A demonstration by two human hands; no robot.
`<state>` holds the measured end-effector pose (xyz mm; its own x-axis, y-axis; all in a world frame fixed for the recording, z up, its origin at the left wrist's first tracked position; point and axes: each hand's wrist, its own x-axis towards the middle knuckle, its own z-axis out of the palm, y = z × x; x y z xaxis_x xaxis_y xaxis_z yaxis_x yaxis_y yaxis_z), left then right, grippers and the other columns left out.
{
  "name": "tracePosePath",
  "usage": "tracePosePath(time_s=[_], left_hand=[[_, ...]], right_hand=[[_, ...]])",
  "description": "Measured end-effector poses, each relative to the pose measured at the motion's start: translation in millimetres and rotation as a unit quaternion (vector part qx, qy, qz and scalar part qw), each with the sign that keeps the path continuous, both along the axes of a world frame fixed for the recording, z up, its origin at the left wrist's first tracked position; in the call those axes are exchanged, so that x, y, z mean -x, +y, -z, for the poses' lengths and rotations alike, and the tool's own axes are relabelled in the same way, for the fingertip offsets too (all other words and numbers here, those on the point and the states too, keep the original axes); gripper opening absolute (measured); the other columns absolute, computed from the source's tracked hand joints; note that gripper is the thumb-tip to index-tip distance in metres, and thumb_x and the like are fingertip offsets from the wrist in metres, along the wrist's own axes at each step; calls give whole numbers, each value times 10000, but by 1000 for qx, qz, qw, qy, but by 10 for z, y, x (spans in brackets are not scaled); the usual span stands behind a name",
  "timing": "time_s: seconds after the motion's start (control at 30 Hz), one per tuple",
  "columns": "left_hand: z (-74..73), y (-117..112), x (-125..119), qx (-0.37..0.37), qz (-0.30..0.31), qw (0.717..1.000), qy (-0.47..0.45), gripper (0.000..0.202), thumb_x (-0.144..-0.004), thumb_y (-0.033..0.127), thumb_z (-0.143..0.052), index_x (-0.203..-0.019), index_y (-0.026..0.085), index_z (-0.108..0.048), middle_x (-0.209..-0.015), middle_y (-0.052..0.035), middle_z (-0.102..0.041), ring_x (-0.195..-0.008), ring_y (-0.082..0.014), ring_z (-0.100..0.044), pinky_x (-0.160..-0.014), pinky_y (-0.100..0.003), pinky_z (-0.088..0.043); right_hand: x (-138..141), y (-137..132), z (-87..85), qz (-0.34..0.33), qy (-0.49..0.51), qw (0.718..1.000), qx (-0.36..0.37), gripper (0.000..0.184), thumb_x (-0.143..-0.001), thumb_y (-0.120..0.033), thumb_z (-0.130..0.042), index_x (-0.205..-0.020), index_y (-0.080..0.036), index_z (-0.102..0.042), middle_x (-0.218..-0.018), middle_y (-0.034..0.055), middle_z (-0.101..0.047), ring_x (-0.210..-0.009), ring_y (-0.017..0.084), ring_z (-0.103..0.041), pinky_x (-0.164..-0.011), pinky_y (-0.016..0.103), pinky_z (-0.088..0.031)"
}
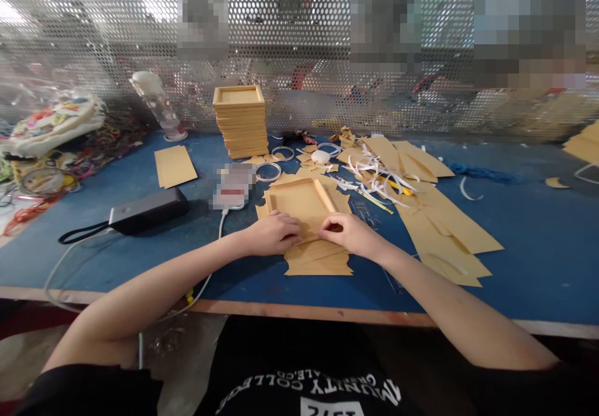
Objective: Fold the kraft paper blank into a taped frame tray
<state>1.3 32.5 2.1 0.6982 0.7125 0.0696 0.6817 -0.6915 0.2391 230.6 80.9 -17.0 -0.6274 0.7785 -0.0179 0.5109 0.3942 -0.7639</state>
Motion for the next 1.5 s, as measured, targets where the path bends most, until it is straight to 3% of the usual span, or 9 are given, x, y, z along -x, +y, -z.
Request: tracePosePath(time_s=[0.3, 0.73, 1.03, 1.17, 1.27, 1.37, 1.5], left_hand=[[-2, 23, -7, 17, -32, 999, 28, 266, -950, 301, -459, -783, 165, -616, -814, -23, -612, -832, -173, -574, -753, -290, -367], [-6, 31, -10, -20, -10, 998, 59, 264, -945, 274, -442, -770, 172, -611, -814, -24, -616, -836, -168, -569, -758, -294, -354], [-57, 24, 142, -45, -12, 994, 94, 288, -948, 338, -444, -774, 179, -610, -814, -24, -603, -781, -164, -555, -742, -290, -348], [-64, 4, 133, -52, -17, 995, 82, 249, -946, 360, -464, -997, 178, -626, -948, -53, -616, -818, -185, -560, -779, -305, -374], [-60, -11, 125, -57, 24, 996, 69, 324, -961, 287, -428, -1255, 281, -563, -1058, -51, -594, -902, -193, -558, -835, -309, -378], [-58, -17, 128, -54, 44, 995, 76, 396, -952, 237, -432, -1307, 379, -535, -1071, -36, -577, -914, -185, -547, -854, -302, -377], [-57, -14, 133, -53, 46, 994, 89, 392, -958, 247, -434, -1307, 384, -547, -1099, -45, -566, -917, -186, -539, -869, -311, -376]], right_hand=[[29, -70, -56, 28, -26, 998, -39, 190, -806, -351, -628, -684, -206, -616, -736, 18, -644, -655, 149, -579, -613, 286, -446], [73, -98, -61, 22, -64, 992, -111, 186, -814, -298, -625, -659, -217, -561, -767, 38, -632, -711, 176, -600, -646, 306, -459], [-25, -75, -93, 32, -39, 997, -57, 170, -827, -326, -614, -701, -213, -613, -759, 14, -645, -689, 156, -592, -644, 279, -445], [-80, -45, -91, 44, -40, 997, -42, 172, -816, -343, -622, -704, -212, -615, -749, 11, -655, -679, 157, -592, -635, 276, -431], [-90, -38, -88, 47, -51, 997, -40, 168, -814, -336, -617, -701, -212, -614, -728, 7, -653, -666, 157, -587, -620, 277, -415], [-72, -43, -81, 50, -69, 995, -44, 174, -809, -326, -616, -680, -210, -595, -714, 3, -641, -649, 156, -575, -589, 272, -393], [-23, -74, -96, 64, -96, 992, -54, 172, -797, -290, -624, -660, -205, -563, -715, 8, -635, -637, 150, -565, -575, 270, -373]])
